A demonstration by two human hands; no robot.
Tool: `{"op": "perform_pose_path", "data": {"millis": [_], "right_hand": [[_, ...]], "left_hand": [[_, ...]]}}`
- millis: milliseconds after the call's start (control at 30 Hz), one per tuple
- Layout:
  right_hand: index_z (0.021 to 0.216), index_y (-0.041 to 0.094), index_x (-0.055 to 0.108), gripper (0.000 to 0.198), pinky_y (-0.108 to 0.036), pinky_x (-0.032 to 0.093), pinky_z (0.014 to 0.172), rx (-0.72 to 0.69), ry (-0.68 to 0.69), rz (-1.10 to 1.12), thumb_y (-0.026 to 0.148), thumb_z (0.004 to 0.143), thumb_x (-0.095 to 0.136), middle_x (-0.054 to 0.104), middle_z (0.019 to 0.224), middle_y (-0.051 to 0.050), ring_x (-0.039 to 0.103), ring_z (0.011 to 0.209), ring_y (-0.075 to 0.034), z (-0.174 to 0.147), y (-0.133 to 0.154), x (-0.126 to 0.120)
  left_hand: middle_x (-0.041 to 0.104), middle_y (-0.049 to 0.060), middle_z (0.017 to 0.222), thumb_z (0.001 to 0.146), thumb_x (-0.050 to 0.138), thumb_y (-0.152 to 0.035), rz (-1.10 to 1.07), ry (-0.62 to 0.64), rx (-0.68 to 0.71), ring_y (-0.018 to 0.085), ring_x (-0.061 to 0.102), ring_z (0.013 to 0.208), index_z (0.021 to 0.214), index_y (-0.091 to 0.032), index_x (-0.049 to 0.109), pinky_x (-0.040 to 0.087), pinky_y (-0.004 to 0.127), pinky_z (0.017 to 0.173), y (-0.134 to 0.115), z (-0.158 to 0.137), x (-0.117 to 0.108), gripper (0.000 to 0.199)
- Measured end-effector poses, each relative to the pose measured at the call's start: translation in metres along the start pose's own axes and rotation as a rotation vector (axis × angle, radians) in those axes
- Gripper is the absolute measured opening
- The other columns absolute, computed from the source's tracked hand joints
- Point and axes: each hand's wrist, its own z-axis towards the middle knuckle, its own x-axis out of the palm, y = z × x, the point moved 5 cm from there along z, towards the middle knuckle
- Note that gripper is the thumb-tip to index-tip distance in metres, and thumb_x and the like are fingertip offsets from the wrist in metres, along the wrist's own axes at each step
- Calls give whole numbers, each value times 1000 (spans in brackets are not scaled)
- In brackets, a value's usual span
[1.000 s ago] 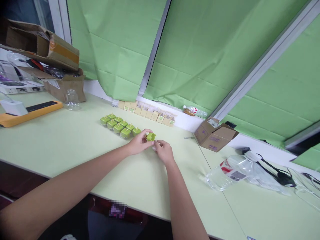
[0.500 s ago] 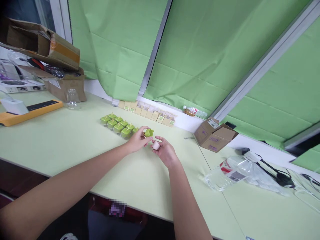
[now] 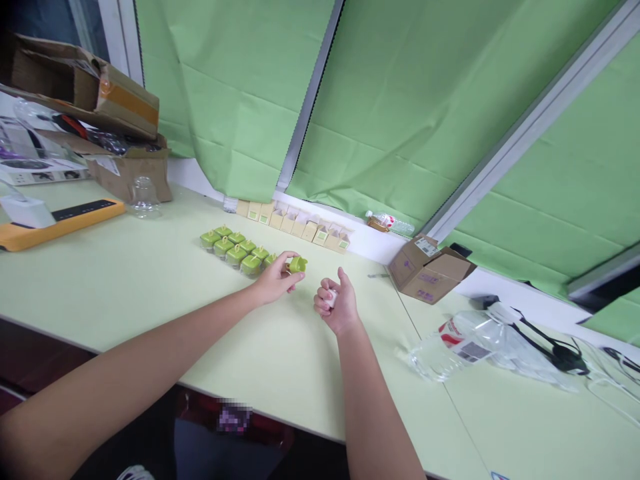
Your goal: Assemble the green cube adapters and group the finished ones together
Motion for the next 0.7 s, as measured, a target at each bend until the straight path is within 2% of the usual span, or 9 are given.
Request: {"op": "perform_pose_path", "data": {"millis": [133, 300, 400, 500, 600, 700], "right_hand": [[60, 22, 36, 50, -21, 10, 32, -16, 16, -67, 65, 84, 47, 23, 41, 9, 18, 32, -7, -4, 3, 4], [59, 22, 36, 53, -21, 12, 31, -96, -89, -222, 69, 83, 44, 25, 40, 9, 18, 30, -6, -2, 4, 2], [59, 22, 39, 53, -21, 18, 30, -266, -258, -494, 69, 78, 54, 34, 40, 7, 27, 30, -7, 3, 7, -7], [60, 21, 46, 48, -22, 33, 33, -371, -377, -779, 63, 72, 67, 49, 43, 3, 42, 33, -10, 9, 4, -11], [63, 20, 53, 47, -25, 44, 37, -326, -383, -828, 64, 74, 65, 61, 52, -3, 57, 42, -15, 15, -4, -11], [57, 18, 54, 51, -26, 42, 34, -308, -387, -791, 65, 76, 61, 60, 49, -5, 55, 37, -15, 13, -3, -8]], "left_hand": [[61, 0, 84, 80, 69, -33, 0, 0, -4, 7, 55, 53, 117, -24, 48, 45, 20, 52, -2, -1, 0, 44], [60, -1, 82, 79, 69, -32, 10, -2, -10, 7, 54, 53, 117, -23, 49, 46, 21, 54, -2, -1, 0, 43], [60, -1, 82, 79, 69, -33, 25, 2, -13, 7, 54, 53, 117, -24, 49, 46, 21, 53, -1, -1, 0, 44], [61, 0, 85, 80, 68, -34, 23, 7, -8, 7, 55, 55, 118, -24, 48, 46, 21, 53, -2, -1, 0, 44], [61, 0, 86, 80, 67, -35, 23, 12, 1, 7, 55, 56, 118, -24, 48, 47, 21, 55, -2, -1, 0, 44], [61, -1, 84, 80, 67, -35, 38, 15, 0, 7, 55, 54, 118, -24, 48, 46, 21, 54, -2, -1, 0, 44]]}}
